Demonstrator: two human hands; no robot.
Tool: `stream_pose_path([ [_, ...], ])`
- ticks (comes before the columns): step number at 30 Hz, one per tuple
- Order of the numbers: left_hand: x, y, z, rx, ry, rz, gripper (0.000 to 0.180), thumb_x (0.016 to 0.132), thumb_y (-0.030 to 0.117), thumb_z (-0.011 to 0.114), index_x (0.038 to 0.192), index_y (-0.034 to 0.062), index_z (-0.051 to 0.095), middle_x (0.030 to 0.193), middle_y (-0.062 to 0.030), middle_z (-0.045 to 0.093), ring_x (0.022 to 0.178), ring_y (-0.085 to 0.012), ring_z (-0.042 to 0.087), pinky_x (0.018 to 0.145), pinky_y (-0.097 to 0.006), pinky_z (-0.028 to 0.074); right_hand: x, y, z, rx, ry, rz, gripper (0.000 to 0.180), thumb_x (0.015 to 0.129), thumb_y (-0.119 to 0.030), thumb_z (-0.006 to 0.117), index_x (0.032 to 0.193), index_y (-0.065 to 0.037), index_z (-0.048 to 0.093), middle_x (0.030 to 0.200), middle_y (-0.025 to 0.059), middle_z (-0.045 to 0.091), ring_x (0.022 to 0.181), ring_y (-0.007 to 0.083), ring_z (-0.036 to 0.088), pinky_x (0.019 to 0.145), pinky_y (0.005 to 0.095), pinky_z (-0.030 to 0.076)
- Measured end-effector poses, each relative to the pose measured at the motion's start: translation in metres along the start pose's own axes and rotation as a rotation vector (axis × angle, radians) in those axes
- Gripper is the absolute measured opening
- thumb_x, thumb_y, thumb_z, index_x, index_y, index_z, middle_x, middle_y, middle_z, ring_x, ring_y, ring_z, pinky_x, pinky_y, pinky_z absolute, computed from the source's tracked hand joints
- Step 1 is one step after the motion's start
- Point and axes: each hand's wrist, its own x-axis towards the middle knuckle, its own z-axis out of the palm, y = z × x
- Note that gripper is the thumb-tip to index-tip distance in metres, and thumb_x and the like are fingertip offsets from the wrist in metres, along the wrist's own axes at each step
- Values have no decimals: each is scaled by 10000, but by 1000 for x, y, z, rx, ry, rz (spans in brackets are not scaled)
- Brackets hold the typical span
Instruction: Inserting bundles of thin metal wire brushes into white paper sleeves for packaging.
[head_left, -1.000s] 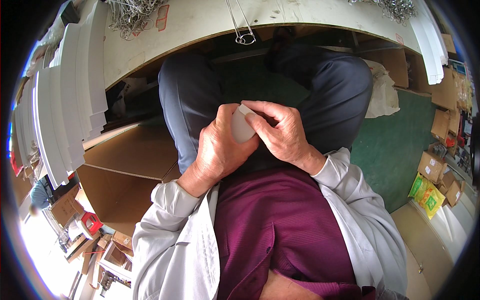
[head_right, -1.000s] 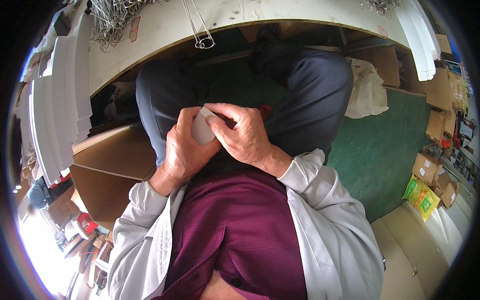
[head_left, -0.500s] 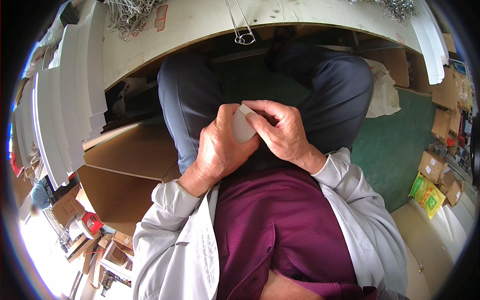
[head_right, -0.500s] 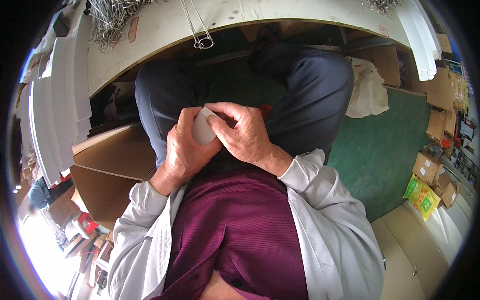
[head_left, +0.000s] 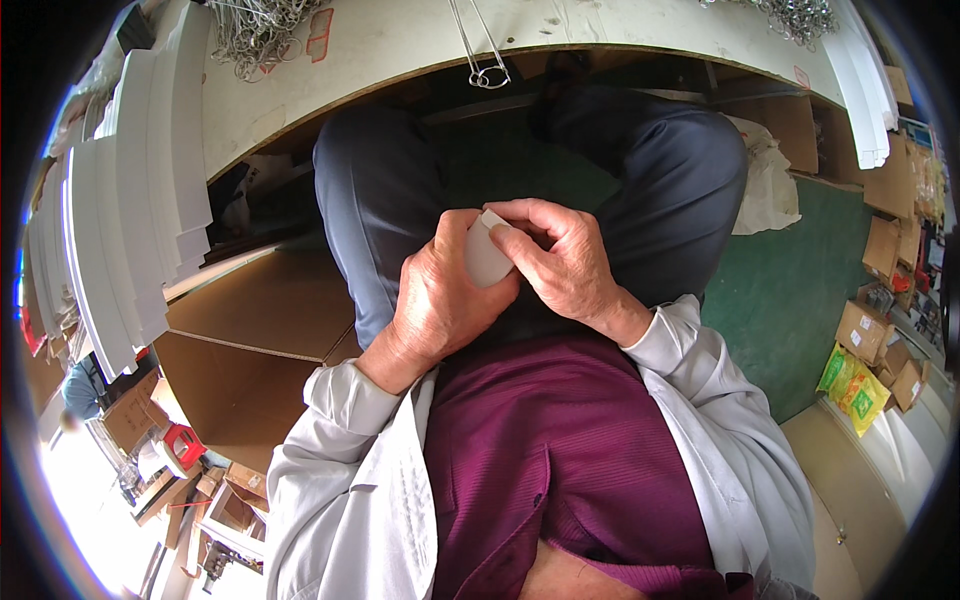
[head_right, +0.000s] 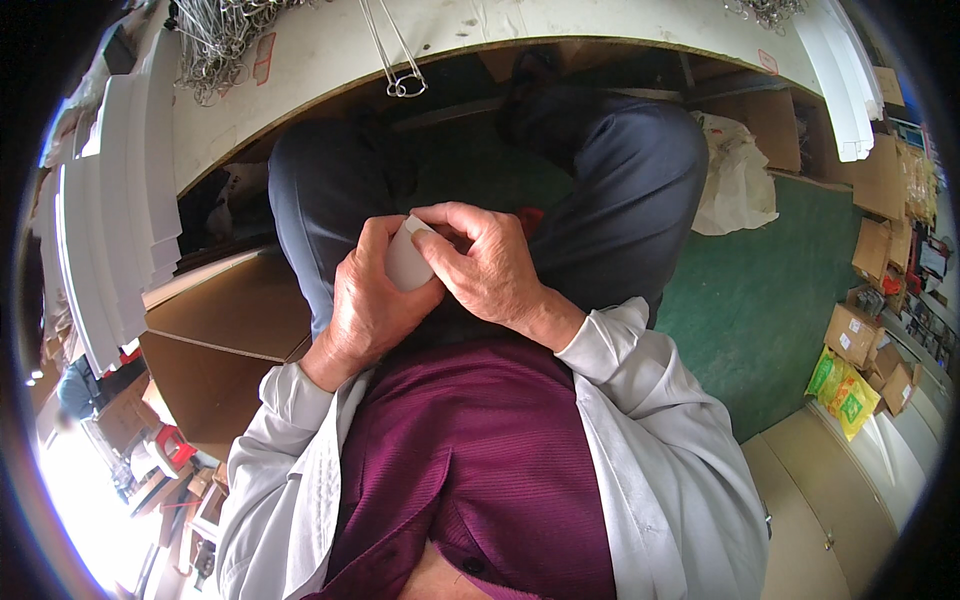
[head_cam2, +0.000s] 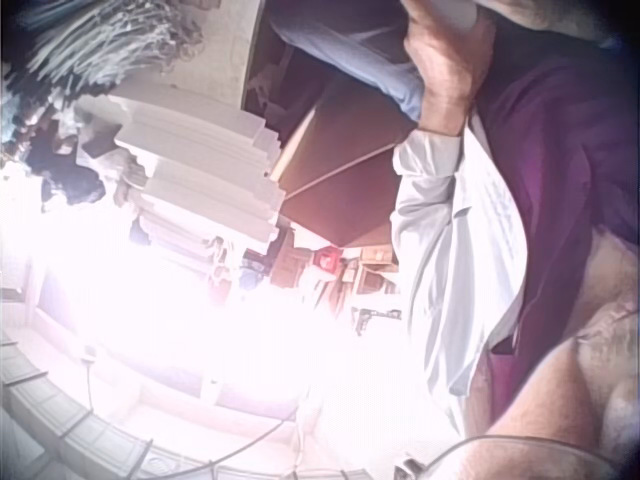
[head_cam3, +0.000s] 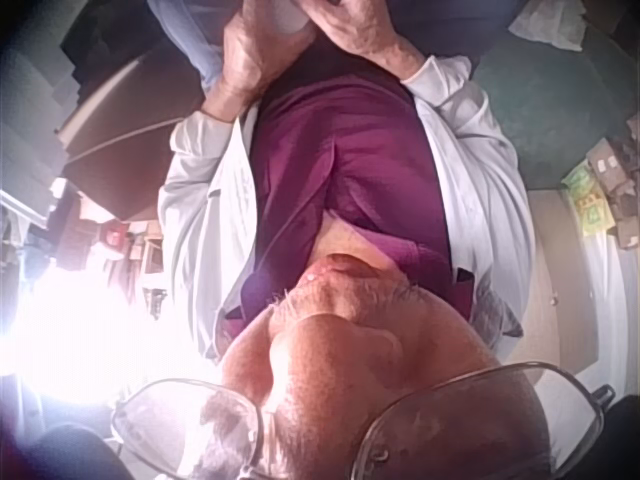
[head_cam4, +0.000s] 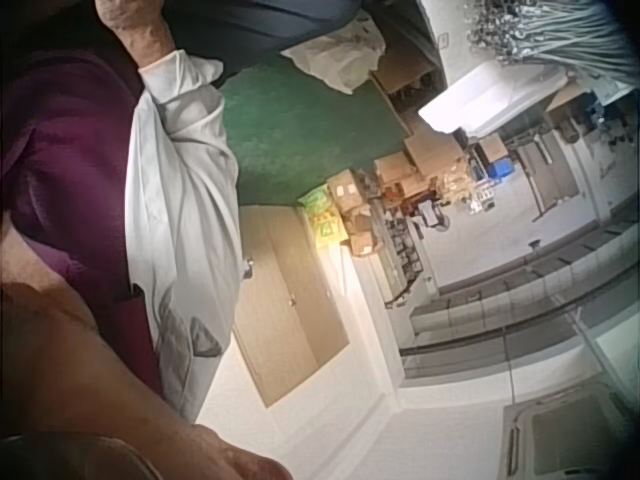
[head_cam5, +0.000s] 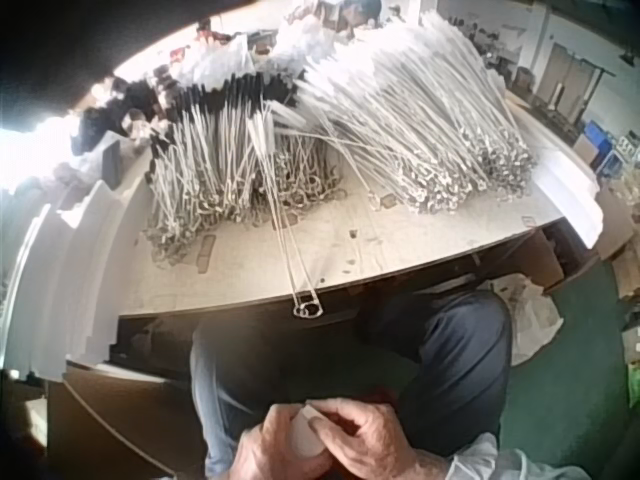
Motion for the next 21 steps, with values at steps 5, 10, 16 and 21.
stream_pose_path([
  [5,0,0,0,-10,8,18,515,785,132,821,1201,16,541,947,-243,736,882,-432,752,753,-471,633,0,1,0,-1,1,-15,263,963,-137,716,1163,33,734,965,163,787,862,190,767,760,311,611],
  [10,-1,-1,0,-10,4,20,513,787,128,820,1201,17,538,946,-242,736,878,-431,752,750,-473,634,0,0,0,-18,-9,0,261,971,-131,703,1165,41,732,978,169,788,877,190,767,768,313,611],
  [16,-2,-1,0,1,14,34,521,784,127,822,1204,20,532,950,-243,735,875,-433,750,742,-476,634,0,-3,-2,35,-34,-4,263,973,-119,700,1173,50,727,1008,174,788,904,189,765,789,314,607],
  [21,-3,-1,1,19,26,14,531,775,123,823,1206,23,530,949,-241,733,875,-438,748,736,-476,634,0,-3,1,-24,-24,-39,262,971,-116,703,1169,53,730,1006,183,788,910,204,770,791,313,607],
])
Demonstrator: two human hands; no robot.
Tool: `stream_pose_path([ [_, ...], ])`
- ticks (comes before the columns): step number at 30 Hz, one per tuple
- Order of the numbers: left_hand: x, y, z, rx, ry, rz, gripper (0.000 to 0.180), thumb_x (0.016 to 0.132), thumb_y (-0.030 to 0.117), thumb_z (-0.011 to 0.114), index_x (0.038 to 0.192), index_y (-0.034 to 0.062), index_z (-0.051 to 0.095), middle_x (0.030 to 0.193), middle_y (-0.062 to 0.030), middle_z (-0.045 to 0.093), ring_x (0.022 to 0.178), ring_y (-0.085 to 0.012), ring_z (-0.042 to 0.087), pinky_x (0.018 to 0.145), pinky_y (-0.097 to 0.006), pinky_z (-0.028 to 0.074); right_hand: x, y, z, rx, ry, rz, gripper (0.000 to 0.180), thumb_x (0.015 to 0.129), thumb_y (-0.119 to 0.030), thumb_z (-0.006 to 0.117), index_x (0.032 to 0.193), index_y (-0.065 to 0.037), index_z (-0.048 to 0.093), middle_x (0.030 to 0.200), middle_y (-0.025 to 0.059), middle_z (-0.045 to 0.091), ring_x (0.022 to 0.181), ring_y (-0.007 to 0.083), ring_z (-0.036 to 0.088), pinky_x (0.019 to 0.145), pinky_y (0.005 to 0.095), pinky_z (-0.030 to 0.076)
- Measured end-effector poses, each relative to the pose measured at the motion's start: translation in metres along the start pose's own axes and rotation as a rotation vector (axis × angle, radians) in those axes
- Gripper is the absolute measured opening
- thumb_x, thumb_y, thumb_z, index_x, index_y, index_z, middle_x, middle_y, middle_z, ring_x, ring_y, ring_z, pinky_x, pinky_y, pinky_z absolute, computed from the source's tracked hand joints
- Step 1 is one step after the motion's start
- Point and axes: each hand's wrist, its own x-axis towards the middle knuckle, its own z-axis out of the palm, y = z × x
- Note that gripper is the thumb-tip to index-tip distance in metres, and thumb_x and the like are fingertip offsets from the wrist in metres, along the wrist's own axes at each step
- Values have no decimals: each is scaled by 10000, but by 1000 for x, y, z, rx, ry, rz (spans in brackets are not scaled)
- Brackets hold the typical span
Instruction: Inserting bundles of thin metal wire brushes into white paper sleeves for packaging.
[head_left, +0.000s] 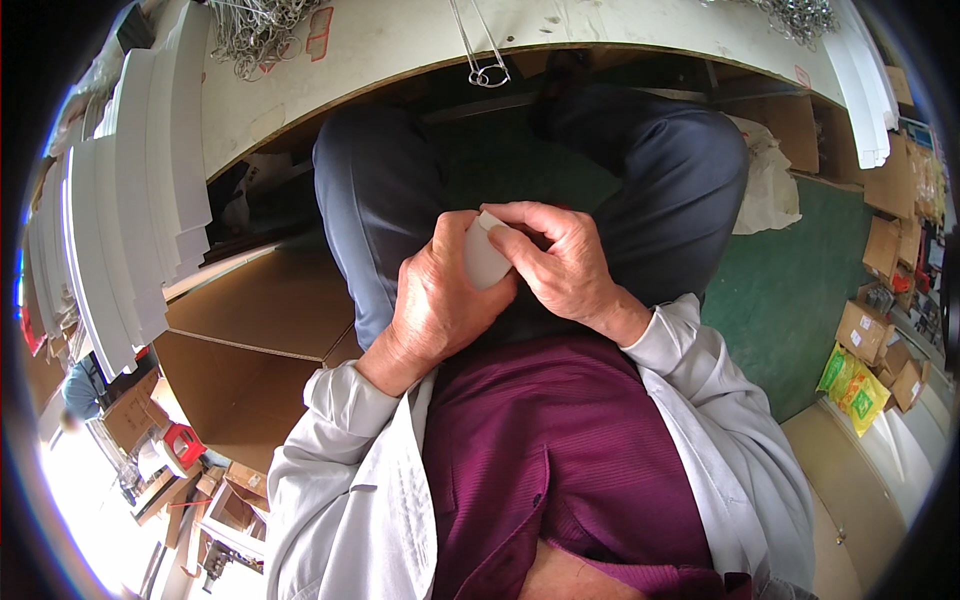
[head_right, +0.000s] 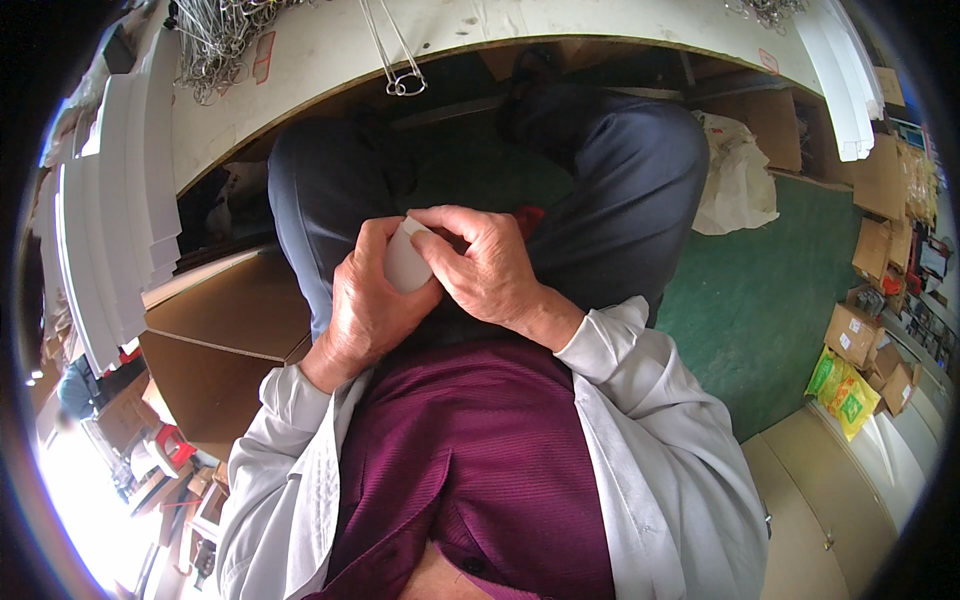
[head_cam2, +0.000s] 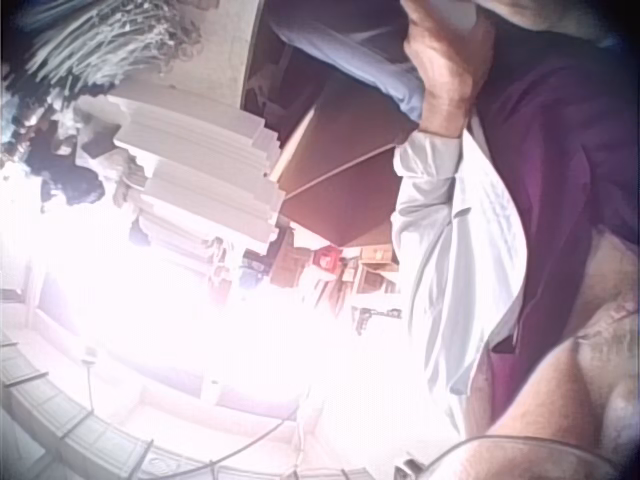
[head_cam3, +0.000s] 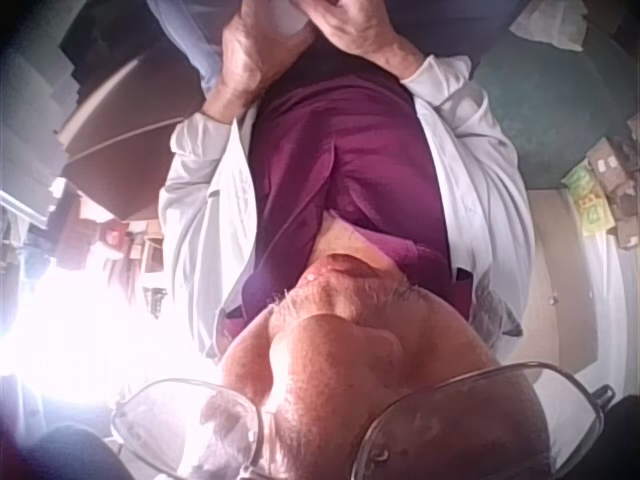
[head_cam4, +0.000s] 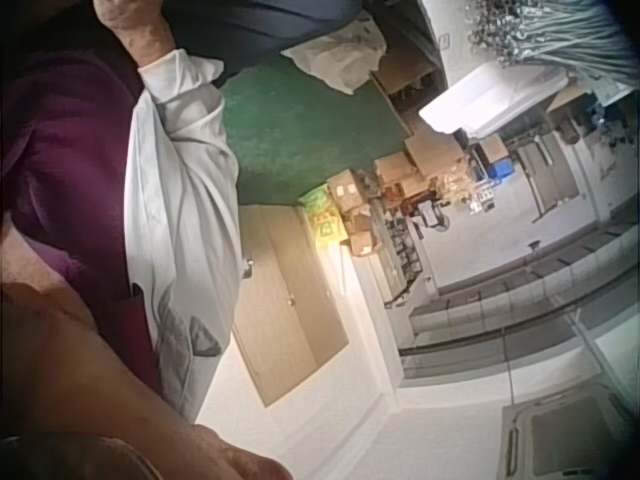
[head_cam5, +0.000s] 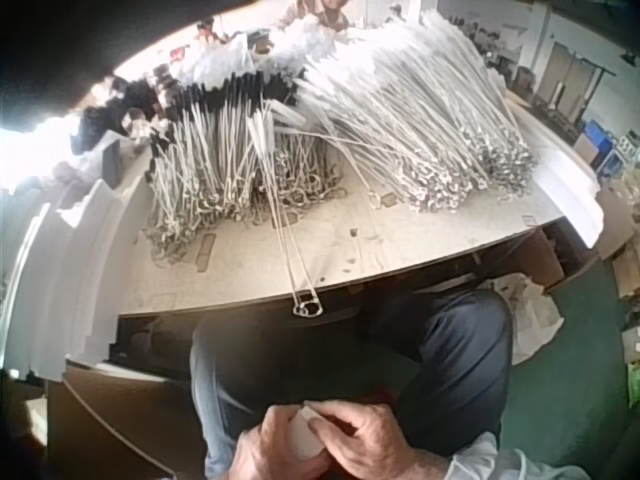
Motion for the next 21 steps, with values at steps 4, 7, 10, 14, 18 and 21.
stream_pose_path([
  [4,-1,-1,1,-5,4,11,542,771,120,823,1216,27,529,952,-243,733,880,-439,747,742,-481,632,-1,0,1,-51,17,-28,256,970,-110,702,1163,54,734,1003,190,787,908,214,774,783,313,607],
  [7,-3,0,1,-4,2,1,550,768,120,826,1221,27,528,957,-245,732,882,-440,747,746,-484,631,-2,1,4,-31,28,-29,245,971,-109,703,1153,51,735,989,186,786,889,212,774,757,315,608],
  [10,-4,1,1,-4,0,-2,556,766,120,827,1225,26,527,961,-245,732,884,-442,745,749,-484,630,-3,0,4,-12,30,-8,233,970,-110,704,1138,49,735,968,183,785,869,210,774,730,317,607],
  [14,-4,3,0,10,-3,-3,555,772,123,826,1229,27,527,966,-244,732,885,-446,744,749,-483,630,-3,2,4,-31,41,-47,220,969,-110,708,1122,46,734,948,175,783,845,207,772,711,316,605],
  [18,-6,1,2,4,13,20,552,777,127,828,1228,26,526,965,-246,732,881,-449,744,745,-488,629,-3,1,5,-27,52,-47,201,967,-113,717,1096,41,736,936,164,783,828,203,769,701,312,600],
  [21,-6,3,4,7,14,12,555,778,127,832,1228,25,525,966,-249,729,881,-452,742,744,-496,627,-2,0,5,-20,61,-45,174,973,-118,727,1054,35,737,906,149,780,807,184,760,690,306,594],
])
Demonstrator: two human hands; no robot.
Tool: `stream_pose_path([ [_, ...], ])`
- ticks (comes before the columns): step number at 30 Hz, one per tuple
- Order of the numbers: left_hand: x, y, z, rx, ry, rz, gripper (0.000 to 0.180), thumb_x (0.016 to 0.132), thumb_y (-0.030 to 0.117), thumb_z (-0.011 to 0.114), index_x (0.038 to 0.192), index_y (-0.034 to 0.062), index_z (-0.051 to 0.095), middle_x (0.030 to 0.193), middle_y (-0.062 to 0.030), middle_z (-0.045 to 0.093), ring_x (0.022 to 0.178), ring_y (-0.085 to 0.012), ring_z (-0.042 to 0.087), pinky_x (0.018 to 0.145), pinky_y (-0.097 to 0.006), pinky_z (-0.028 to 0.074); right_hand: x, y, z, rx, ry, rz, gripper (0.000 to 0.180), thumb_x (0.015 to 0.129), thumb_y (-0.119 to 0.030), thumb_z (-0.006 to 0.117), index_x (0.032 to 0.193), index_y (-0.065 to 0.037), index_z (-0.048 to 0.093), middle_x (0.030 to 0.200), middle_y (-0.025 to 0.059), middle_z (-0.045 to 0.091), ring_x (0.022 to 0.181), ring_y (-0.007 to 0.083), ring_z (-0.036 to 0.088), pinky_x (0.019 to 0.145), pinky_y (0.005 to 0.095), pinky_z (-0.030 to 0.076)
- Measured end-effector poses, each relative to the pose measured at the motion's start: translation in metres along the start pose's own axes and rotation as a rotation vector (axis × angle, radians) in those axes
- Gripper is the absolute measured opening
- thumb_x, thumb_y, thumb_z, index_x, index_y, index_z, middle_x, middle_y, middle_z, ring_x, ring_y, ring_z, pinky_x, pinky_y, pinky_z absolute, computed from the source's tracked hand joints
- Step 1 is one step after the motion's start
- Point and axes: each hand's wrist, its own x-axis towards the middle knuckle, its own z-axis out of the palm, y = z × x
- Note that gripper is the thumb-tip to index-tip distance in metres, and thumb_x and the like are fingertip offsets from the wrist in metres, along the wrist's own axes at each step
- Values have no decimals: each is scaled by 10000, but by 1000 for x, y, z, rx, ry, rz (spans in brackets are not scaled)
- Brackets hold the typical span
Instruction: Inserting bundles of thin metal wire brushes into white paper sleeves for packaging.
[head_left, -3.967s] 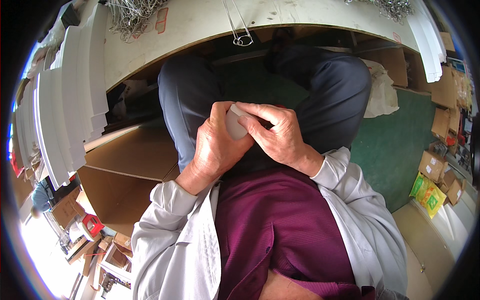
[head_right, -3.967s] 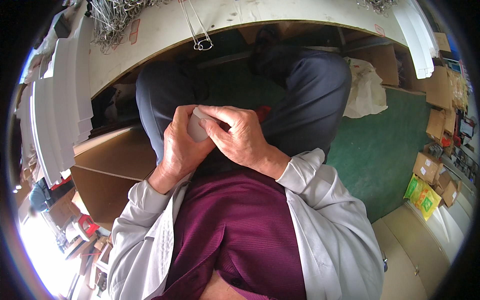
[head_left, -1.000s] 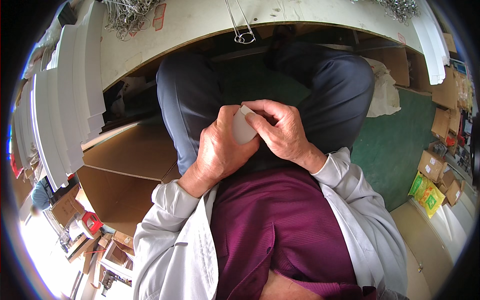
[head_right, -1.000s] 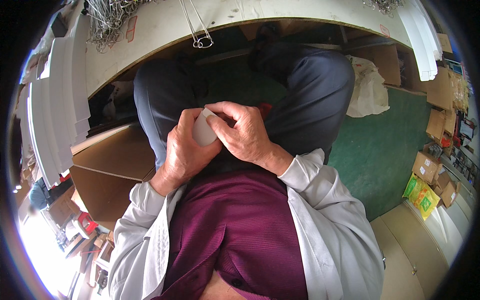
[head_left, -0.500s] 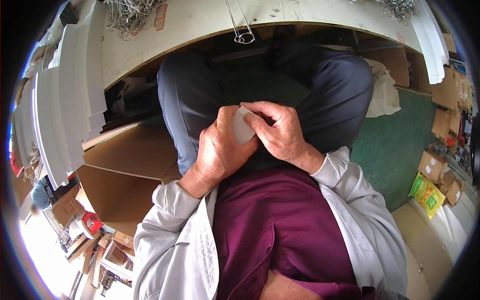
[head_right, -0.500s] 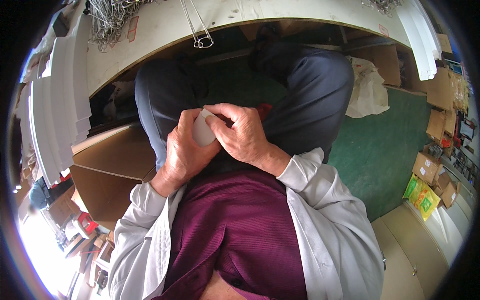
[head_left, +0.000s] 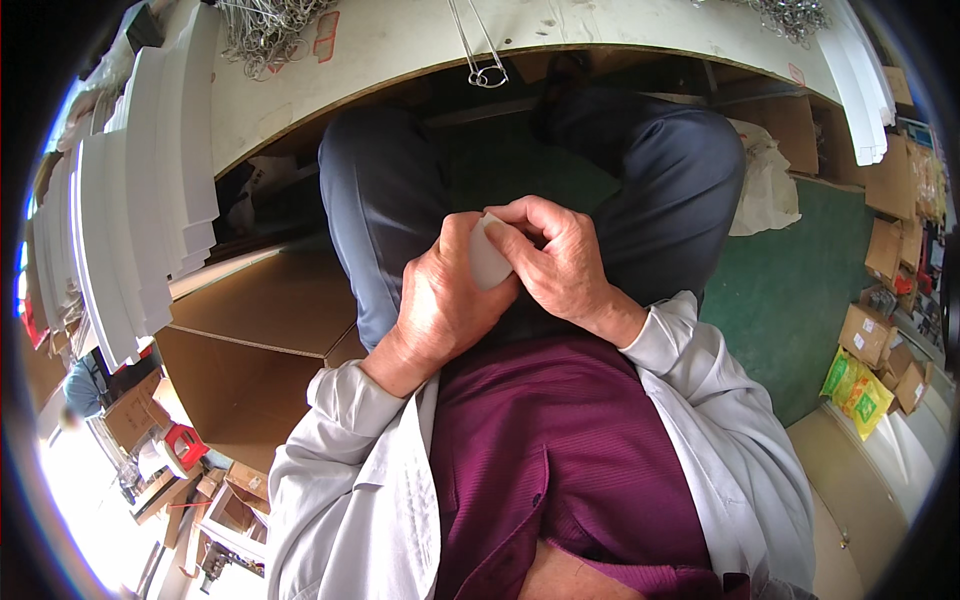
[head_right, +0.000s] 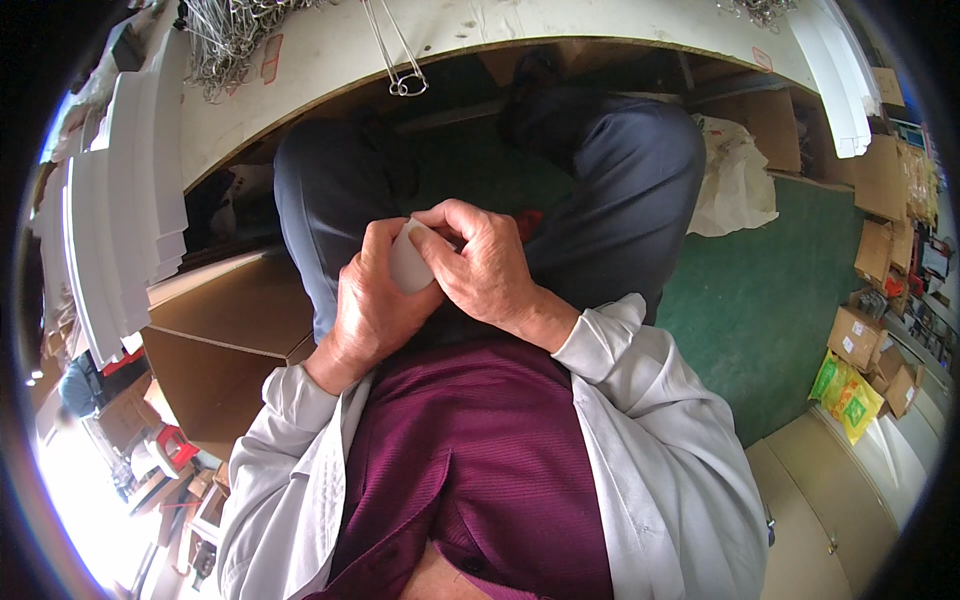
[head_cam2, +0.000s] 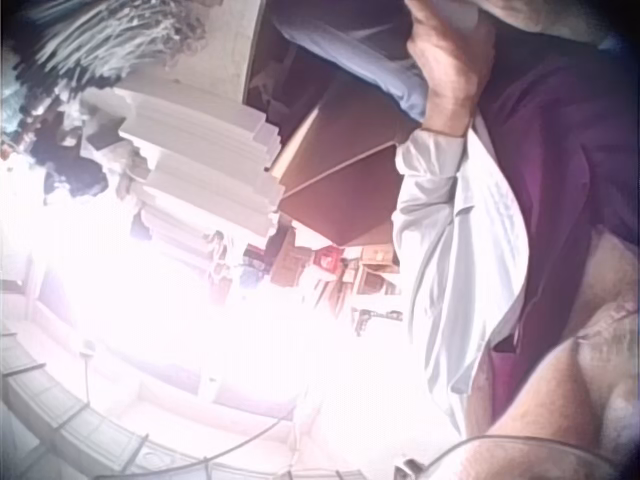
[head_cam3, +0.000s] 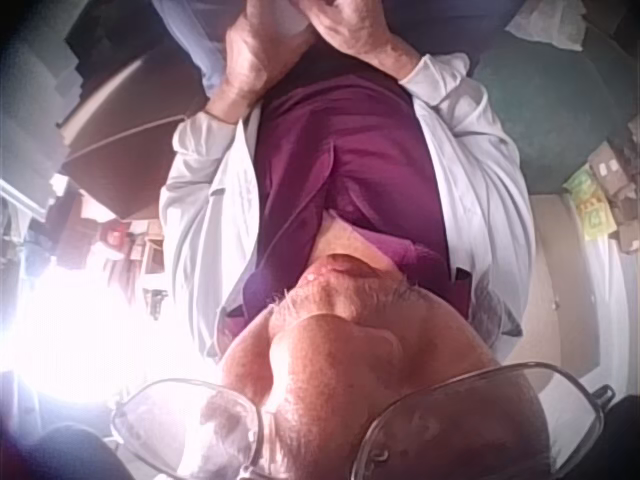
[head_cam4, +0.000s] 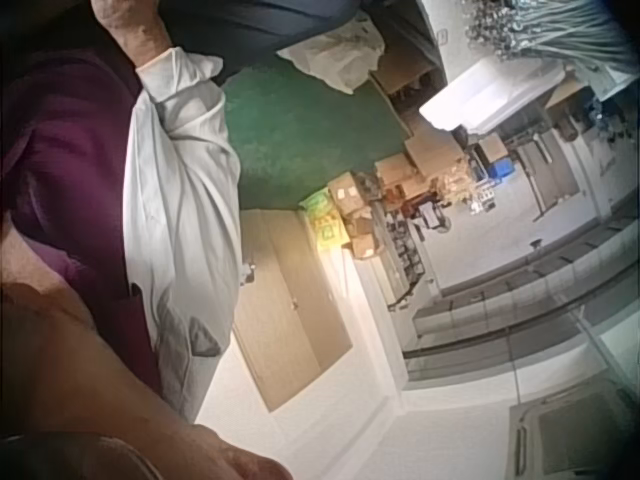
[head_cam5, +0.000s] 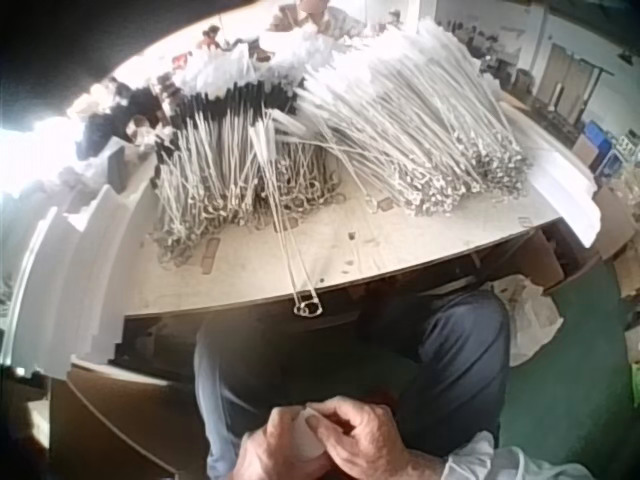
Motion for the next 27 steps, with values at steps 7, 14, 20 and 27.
stream_pose_path([
  [7,-1,3,-1,36,-13,58,595,772,125,838,1253,25,502,966,-243,730,875,-458,740,743,-503,628,2,-5,-4,2,4,-18,143,997,-121,738,1005,21,732,828,61,758,771,58,676,664,241,552],
  [14,1,7,-7,20,-47,36,601,761,132,844,1248,20,510,969,-246,728,906,-446,742,757,-478,633,-1,-12,-13,27,-34,64,175,1005,-141,731,1060,25,743,853,56,764,797,58,678,686,235,552],
  [20,0,7,-9,-6,2,43,569,771,163,857,1238,31,560,1003,-234,733,921,-416,750,771,-454,635,-10,-18,-17,-18,-25,-10,197,985,-125,723,1106,29,745,917,126,786,822,133,751,709,283,591],
  [27,-3,6,-11,11,3,30,606,782,185,870,1283,34,564,1046,-227,735,946,-408,750,790,-453,632,-13,-14,-17,19,-20,19,177,966,-85,723,1101,28,744,922,125,788,808,133,754,705,270,596],
])
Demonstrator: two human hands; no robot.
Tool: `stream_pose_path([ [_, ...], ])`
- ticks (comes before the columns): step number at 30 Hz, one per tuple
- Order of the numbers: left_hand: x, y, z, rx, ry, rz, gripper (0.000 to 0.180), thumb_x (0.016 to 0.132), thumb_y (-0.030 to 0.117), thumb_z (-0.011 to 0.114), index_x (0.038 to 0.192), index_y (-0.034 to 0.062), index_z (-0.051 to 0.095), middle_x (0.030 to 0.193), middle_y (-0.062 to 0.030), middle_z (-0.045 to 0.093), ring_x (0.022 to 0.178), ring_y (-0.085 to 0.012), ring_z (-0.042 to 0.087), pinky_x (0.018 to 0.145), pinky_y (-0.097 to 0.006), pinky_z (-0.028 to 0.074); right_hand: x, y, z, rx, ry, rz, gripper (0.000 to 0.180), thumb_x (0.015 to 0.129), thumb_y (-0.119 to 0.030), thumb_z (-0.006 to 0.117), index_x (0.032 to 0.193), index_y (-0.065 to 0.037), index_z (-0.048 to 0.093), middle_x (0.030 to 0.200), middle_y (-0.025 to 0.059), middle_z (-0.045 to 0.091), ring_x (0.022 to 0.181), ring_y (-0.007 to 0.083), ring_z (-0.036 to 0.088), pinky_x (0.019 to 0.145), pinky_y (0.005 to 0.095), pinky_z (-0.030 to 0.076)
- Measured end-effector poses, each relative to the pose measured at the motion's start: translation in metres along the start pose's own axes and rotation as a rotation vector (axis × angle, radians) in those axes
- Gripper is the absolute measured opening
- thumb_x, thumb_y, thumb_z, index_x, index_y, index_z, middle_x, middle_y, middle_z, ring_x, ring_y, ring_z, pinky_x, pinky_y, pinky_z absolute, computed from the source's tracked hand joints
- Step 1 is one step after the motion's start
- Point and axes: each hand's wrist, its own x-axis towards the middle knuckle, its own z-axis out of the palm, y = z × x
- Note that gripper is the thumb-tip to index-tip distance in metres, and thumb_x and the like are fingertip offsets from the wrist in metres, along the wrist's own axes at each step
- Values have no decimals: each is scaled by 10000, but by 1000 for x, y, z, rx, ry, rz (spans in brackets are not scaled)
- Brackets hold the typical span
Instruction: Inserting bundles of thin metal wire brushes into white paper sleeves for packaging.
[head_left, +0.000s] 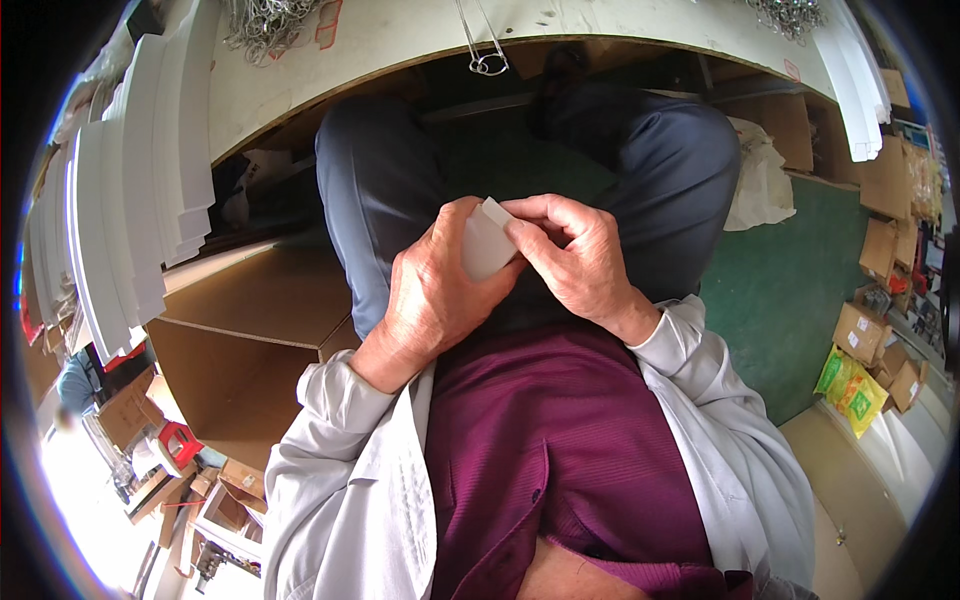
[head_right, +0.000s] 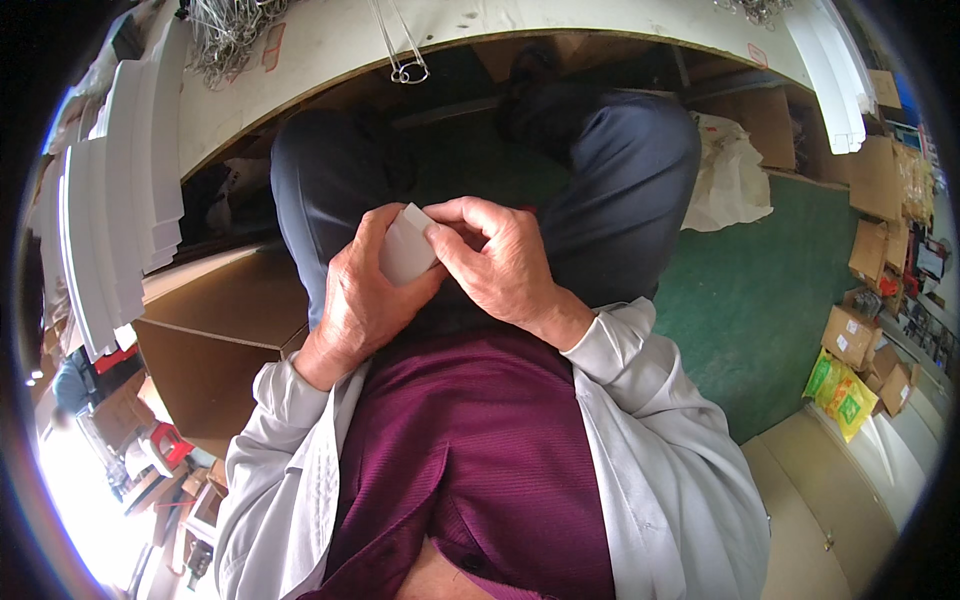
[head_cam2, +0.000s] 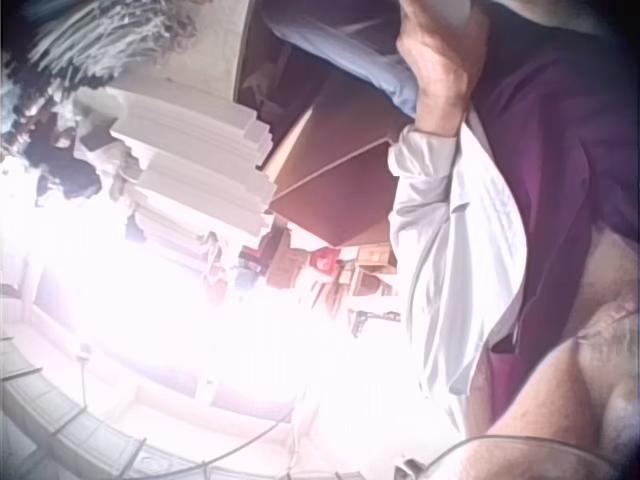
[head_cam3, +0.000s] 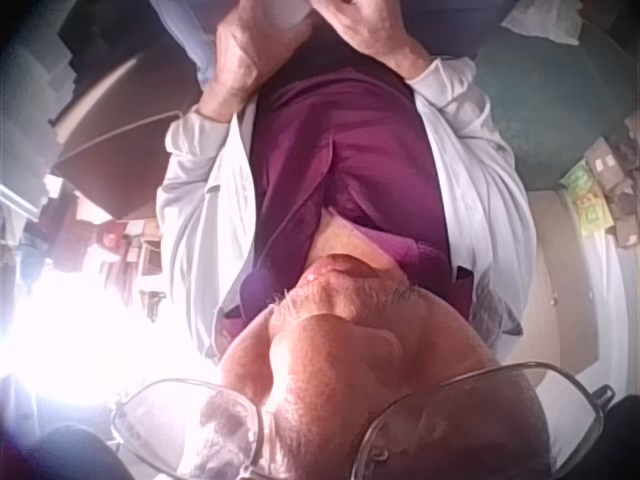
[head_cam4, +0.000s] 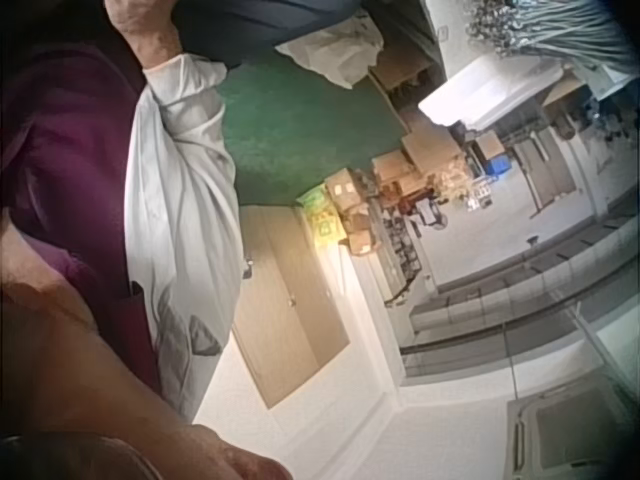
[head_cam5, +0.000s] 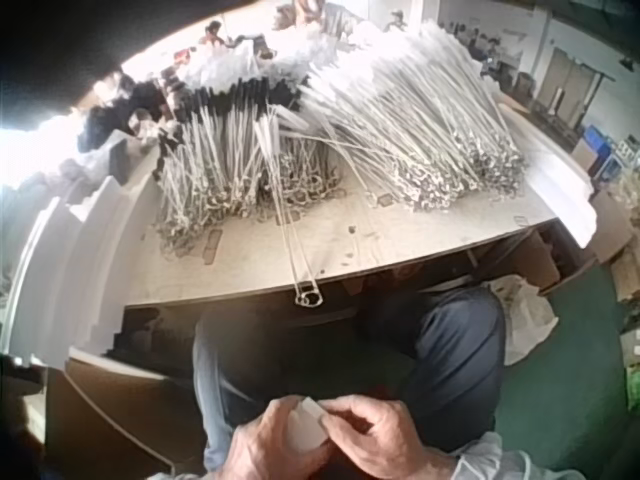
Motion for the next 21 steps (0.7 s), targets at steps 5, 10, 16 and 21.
stream_pose_path([
  [5,-5,-4,1,8,-32,29,618,774,168,861,1291,17,559,1074,-232,728,964,-421,741,808,-459,628,0,-1,2,-89,12,-6,140,966,-84,730,1053,25,741,894,119,784,790,132,754,697,270,596],
  [10,-4,-2,0,-12,-41,23,611,773,155,856,1289,9,564,1071,-228,727,951,-415,741,805,-455,628,3,0,5,-8,21,-38,138,955,-98,758,1019,21,733,886,107,783,781,124,747,696,269,595],
  [16,-8,-6,2,-22,-19,97,608,771,158,869,1280,6,575,1068,-219,729,941,-405,746,796,-447,629,2,-3,2,78,-11,87,143,956,-103,760,1011,27,735,899,96,786,808,110,739,707,260,588],
  [21,-8,-5,3,-57,-11,92,606,774,167,879,1275,4,579,1050,-215,732,928,-397,751,784,-439,631,2,-6,-1,97,-12,113,144,956,-102,758,1009,30,734,896,102,785,813,108,739,712,257,585],
])
